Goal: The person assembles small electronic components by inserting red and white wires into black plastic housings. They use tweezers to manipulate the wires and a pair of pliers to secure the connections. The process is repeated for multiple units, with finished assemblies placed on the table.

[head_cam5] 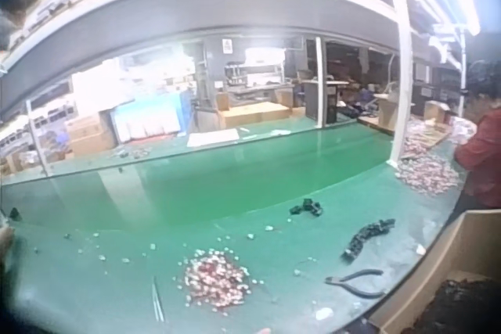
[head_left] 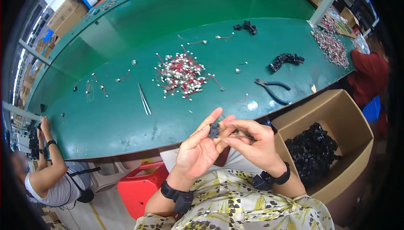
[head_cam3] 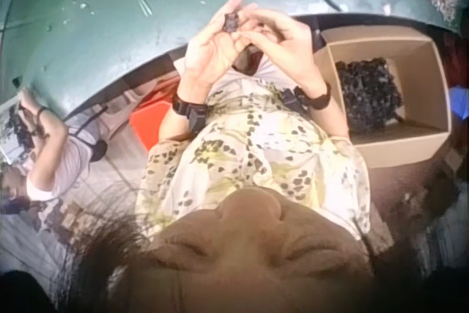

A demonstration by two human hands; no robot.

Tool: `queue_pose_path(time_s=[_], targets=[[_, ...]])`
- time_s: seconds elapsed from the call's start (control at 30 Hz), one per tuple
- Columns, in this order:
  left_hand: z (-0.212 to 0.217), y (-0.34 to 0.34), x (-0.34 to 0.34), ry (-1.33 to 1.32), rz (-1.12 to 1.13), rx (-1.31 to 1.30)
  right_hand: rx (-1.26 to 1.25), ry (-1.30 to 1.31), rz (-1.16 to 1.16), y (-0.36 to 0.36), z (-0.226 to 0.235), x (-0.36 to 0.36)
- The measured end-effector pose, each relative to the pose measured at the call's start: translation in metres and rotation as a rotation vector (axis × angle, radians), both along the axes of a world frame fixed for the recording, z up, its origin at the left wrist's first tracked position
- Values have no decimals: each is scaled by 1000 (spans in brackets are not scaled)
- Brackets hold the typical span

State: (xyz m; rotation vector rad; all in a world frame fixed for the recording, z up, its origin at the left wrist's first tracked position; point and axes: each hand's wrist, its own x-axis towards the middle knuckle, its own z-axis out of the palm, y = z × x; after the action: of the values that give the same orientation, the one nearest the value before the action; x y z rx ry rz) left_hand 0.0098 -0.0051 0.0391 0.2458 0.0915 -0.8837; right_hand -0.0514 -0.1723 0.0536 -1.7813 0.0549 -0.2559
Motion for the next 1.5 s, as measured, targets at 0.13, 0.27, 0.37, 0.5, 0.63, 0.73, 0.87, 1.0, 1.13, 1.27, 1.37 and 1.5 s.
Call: queue_pose_path(time_s=[0.13,0.27,0.37,0.5,0.63,0.73,0.87,1.0,1.13,1.27,1.37,1.5], targets=[[3,-11,-10,-37,-68,62,-61,-5,11,1,-1,-4],[5,-15,-11,-75,-81,118,-141,-36,54,-8,-2,-4],[-10,-8,-9,-96,-119,209,-77,-57,66,-14,-11,-5],[-23,-1,-4,-215,-192,196,-91,78,170,-22,-1,-5],[-39,10,4,-171,-333,125,-13,116,288,-26,-2,-5],[-31,5,1,-207,-252,193,-19,141,205,-36,5,3],[-26,2,3,-139,-189,79,-290,45,-127,-71,22,38],[-31,-7,4,-138,-151,68,-521,280,-155,-97,40,101],[-14,-14,9,-141,-137,119,-907,262,-101,-87,30,141],[-13,-11,16,-94,-118,124,-926,170,-5,-88,16,149],[-18,-10,15,-64,-44,87,-714,256,13,-84,32,138],[-29,-10,16,-43,-46,-30,50,204,57,-68,28,90]])
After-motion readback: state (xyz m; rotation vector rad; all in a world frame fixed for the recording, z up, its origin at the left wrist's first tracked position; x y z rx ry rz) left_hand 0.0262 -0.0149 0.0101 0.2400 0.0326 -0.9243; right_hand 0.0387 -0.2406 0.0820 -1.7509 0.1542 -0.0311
